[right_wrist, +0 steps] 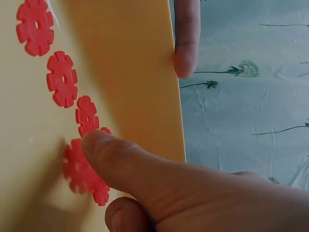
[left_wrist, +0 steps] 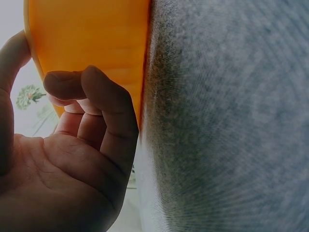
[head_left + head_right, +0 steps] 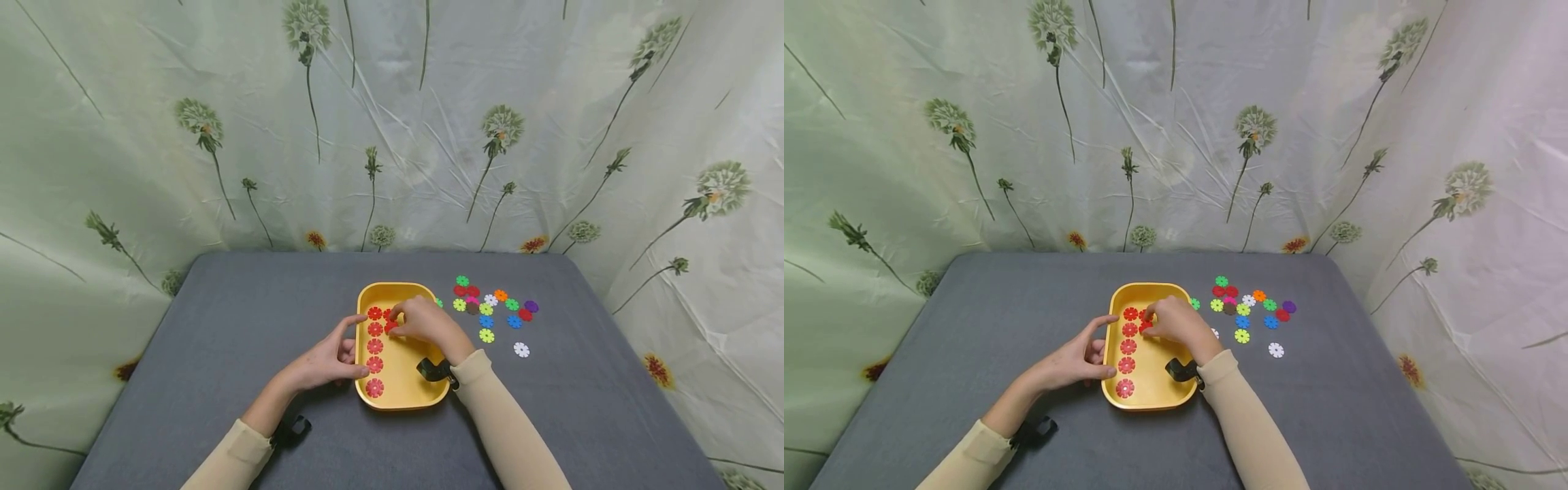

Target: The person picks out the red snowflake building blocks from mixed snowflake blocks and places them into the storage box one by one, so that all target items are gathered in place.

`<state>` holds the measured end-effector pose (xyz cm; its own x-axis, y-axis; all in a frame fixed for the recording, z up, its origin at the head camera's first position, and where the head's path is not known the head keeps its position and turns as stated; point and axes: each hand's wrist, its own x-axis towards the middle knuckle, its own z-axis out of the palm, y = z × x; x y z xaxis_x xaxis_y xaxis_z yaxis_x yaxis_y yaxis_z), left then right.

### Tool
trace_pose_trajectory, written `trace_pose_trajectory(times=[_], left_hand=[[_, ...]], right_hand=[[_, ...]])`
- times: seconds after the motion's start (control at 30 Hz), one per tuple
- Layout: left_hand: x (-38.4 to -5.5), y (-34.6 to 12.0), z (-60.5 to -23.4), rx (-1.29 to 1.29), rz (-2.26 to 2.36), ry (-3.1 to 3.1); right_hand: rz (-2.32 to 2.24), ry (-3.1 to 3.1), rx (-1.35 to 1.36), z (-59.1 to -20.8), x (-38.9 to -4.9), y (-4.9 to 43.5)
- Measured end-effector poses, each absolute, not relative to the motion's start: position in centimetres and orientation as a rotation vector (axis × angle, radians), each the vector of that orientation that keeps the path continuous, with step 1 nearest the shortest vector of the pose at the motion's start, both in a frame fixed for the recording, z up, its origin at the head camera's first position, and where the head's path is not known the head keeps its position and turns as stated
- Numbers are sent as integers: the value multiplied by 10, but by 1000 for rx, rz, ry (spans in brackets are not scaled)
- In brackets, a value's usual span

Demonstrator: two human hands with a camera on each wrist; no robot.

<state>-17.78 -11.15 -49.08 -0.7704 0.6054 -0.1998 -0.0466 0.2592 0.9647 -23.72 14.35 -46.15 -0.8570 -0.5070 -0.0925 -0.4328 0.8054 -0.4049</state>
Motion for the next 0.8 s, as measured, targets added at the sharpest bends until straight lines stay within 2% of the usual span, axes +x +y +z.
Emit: trace_pose_trajectory(times=[0.23, 0.57, 0.8], left_hand=[[-178, -111, -492, 495, 1555, 1985], [-177, -109, -492, 478, 1526, 2008], [-178, -111, -493, 500, 1526, 2024]], right_hand=[[-710, 2784, -696, -463, -240, 145], [-1673, 2427, -478, -447, -234, 178], [-1866, 2345, -502, -432, -227, 215]])
